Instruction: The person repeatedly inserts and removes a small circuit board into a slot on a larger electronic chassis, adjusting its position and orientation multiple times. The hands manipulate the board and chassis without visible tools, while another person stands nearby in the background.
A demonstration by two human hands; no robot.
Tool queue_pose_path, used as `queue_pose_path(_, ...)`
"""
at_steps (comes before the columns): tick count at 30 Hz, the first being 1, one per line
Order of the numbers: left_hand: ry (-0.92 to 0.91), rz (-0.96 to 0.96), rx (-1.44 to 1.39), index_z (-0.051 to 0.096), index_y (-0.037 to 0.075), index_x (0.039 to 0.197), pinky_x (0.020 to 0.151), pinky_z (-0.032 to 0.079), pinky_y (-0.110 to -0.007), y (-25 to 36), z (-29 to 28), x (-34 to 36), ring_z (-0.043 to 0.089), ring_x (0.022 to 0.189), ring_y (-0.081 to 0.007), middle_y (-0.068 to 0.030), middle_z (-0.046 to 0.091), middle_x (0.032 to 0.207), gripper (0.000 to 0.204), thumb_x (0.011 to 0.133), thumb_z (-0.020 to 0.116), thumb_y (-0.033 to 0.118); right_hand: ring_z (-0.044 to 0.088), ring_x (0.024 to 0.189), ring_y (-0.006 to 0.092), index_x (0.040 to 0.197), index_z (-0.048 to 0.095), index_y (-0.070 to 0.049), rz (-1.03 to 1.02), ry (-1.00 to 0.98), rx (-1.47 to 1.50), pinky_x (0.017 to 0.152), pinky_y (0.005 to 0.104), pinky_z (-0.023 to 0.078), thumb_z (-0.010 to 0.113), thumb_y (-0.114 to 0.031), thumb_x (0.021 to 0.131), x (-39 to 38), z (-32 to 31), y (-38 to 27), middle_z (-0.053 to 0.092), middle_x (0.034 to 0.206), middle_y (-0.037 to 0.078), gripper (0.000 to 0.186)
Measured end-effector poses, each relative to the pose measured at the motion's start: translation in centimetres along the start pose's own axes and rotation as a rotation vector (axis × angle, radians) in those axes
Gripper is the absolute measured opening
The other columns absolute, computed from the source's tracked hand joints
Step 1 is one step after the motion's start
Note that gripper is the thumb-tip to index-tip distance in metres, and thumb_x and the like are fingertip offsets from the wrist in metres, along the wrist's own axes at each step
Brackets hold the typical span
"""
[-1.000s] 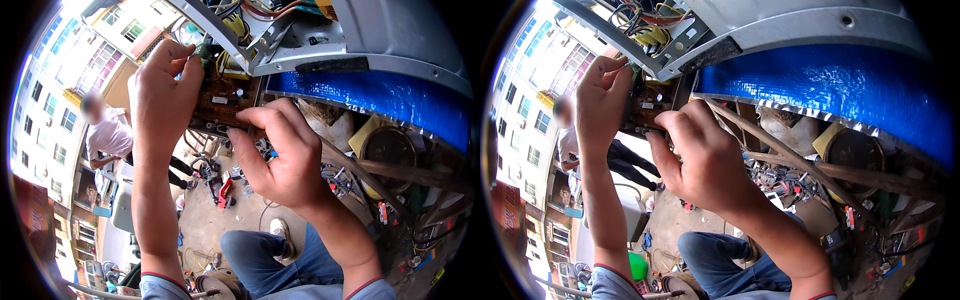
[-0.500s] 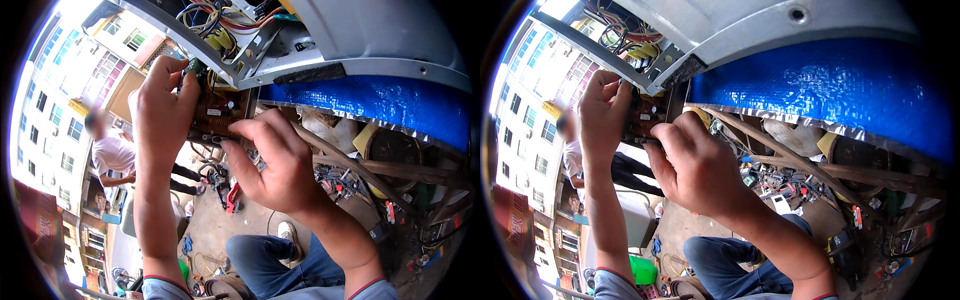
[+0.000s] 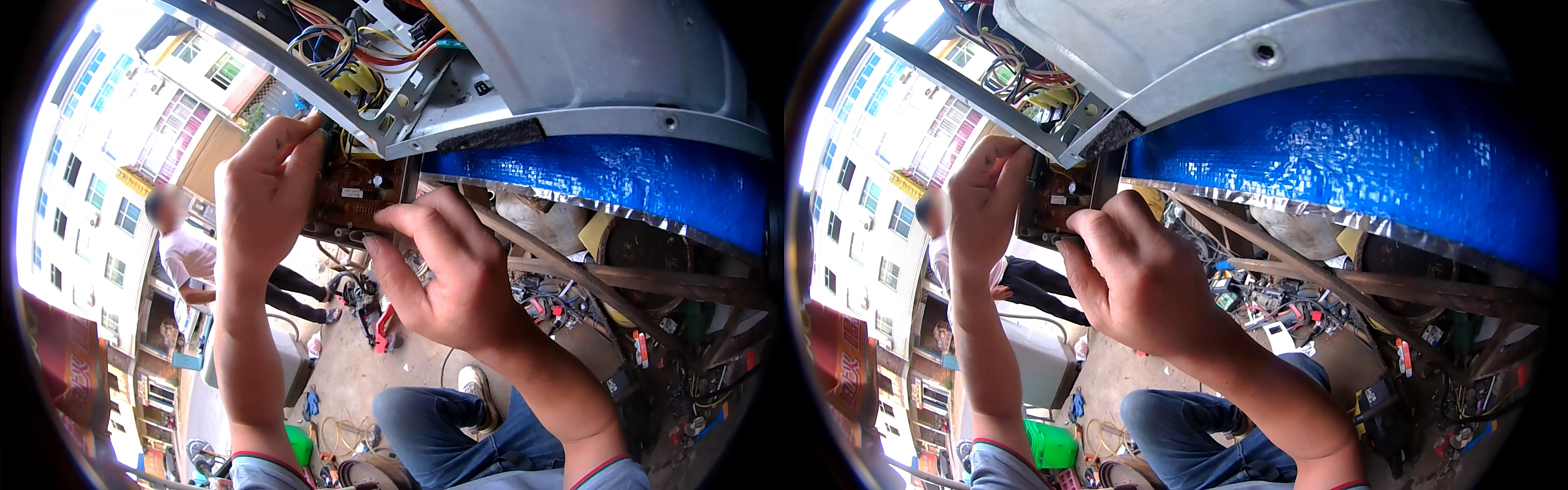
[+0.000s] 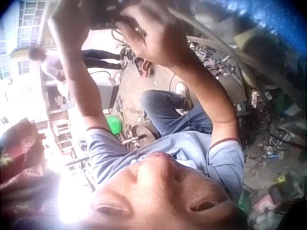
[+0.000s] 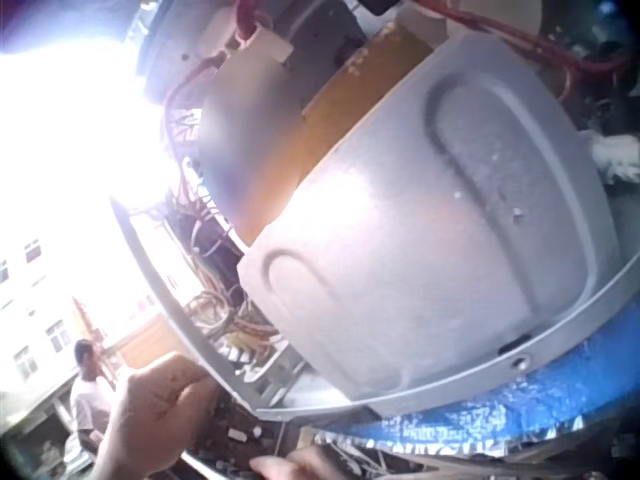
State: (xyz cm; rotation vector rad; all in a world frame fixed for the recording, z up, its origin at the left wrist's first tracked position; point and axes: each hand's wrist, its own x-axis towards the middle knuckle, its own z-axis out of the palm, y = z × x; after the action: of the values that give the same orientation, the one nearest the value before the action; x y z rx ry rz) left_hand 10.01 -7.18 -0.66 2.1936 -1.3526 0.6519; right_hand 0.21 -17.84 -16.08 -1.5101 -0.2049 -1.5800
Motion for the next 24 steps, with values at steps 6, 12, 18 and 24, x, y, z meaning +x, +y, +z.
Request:
queue_pose_path(6, -0.143, -0.28, -0.346, 0.067, 0.008, 0.125, 0.072, 0.058, -0.023, 0.5, -1.5, 1.1, 0.069, 0.089, -0.007, -0.0075, 0.076, 0.11, 0.028, 0.101, 0.071, 0.022, 0.067, 0.081, 0.0303, 0.105, 0.067, 0.001, 0.065, -0.028, 0.026, 0.071, 0.0374, 0.054, 0.076, -0.005, 0.089, 0.0, -0.3, -0.5, 0.065, 0.093, 0.014, 0.02)
queue_pose_path(12, -0.239, -0.326, -0.423, 0.059, 0.011, 0.135, 0.076, 0.059, -0.025, 0.3, -2.0, 1.5, 0.07, 0.095, -0.0098, -0.0067, 0.073, 0.115, 0.041, 0.1, 0.072, 0.028, 0.066, 0.081, 0.03, 0.105, 0.068, 0.001, 0.06, -0.021, 0.01, 0.071, 0.037, 0.054, 0.076, -0.006, 0.089, -0.1, -0.1, -0.4, 0.065, 0.092, 0.014, 0.02)
queue_pose_path(18, -0.34, -0.329, -0.593, 0.059, 0.013, 0.134, 0.079, 0.063, -0.027, -0.9, -2.1, 2.0, 0.07, 0.096, -0.0108, -0.0043, 0.069, 0.111, 0.04, 0.1, 0.072, 0.029, 0.066, 0.08, 0.0287, 0.105, 0.068, 0.0, 0.051, -0.002, 0.015, 0.07, 0.036, 0.054, 0.077, -0.004, 0.087, 0.0, 0.3, -0.4, 0.065, 0.092, 0.013, 0.02)
queue_pose_path(24, -0.4, -0.293, -0.618, 0.06, 0.012, 0.131, 0.078, 0.063, -0.026, -1.7, -2.2, 2.1, 0.071, 0.096, -0.0112, -0.0043, 0.069, 0.112, 0.038, 0.099, 0.074, 0.027, 0.066, 0.076, 0.022, 0.11, 0.067, 0.001, 0.04, 0.014, 0.022, 0.068, 0.0322, 0.054, 0.078, -0.003, 0.086, 0.0, 0.0, -0.3, 0.065, 0.094, 0.011, 0.026)
